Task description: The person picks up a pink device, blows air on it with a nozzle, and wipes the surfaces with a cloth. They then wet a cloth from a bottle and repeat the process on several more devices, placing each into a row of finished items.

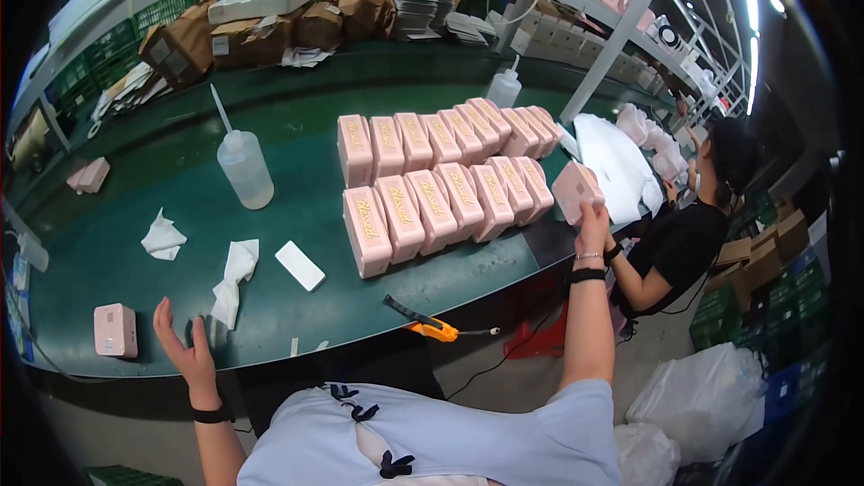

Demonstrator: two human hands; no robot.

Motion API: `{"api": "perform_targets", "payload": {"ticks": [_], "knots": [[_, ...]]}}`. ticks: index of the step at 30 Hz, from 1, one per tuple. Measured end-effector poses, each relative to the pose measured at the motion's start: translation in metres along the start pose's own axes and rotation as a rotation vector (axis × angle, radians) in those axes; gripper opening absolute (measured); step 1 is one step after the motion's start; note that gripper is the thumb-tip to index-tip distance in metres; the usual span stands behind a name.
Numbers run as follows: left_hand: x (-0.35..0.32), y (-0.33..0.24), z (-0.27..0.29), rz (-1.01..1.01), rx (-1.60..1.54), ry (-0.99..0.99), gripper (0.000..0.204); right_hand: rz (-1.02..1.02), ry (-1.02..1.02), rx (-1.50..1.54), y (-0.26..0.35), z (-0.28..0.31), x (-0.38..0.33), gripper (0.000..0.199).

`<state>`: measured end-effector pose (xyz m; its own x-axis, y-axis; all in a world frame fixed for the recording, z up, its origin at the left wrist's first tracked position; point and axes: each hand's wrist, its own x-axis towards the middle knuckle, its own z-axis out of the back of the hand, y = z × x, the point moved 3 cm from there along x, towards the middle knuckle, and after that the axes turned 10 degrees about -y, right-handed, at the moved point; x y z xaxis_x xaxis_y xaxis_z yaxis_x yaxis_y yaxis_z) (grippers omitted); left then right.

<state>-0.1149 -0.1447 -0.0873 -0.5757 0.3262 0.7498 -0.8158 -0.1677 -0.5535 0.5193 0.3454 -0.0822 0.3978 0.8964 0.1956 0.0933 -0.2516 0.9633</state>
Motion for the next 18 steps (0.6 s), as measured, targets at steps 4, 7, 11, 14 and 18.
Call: {"api": "perform_targets", "payload": {"ticks": [4, 7, 11, 14, 18], "knots": [[-0.003, 0.011, 0.006, 0.05, 0.012, -0.024, 0.044, -0.032, -0.034, -0.045, -0.028, -0.029, 0.034, 0.042], [-0.004, 0.006, -0.001, 0.062, 0.02, -0.02, 0.041, -0.008, 0.011, -0.53, -0.029, -0.006, 0.069, 0.059], [0.002, -0.009, 0.002, 0.024, 0.109, -0.041, 0.035, 0.338, 0.087, -0.313, -0.023, -0.025, 0.003, 0.052], [0.0, -0.01, 0.01, 0.072, 0.126, -0.074, 0.03, 0.181, -0.043, -0.162, 0.026, -0.049, -0.125, 0.046], [0.002, -0.013, 0.004, 0.114, 0.126, -0.071, 0.028, 0.37, -0.053, -0.499, -0.013, 0.003, -0.221, 0.036]]}}
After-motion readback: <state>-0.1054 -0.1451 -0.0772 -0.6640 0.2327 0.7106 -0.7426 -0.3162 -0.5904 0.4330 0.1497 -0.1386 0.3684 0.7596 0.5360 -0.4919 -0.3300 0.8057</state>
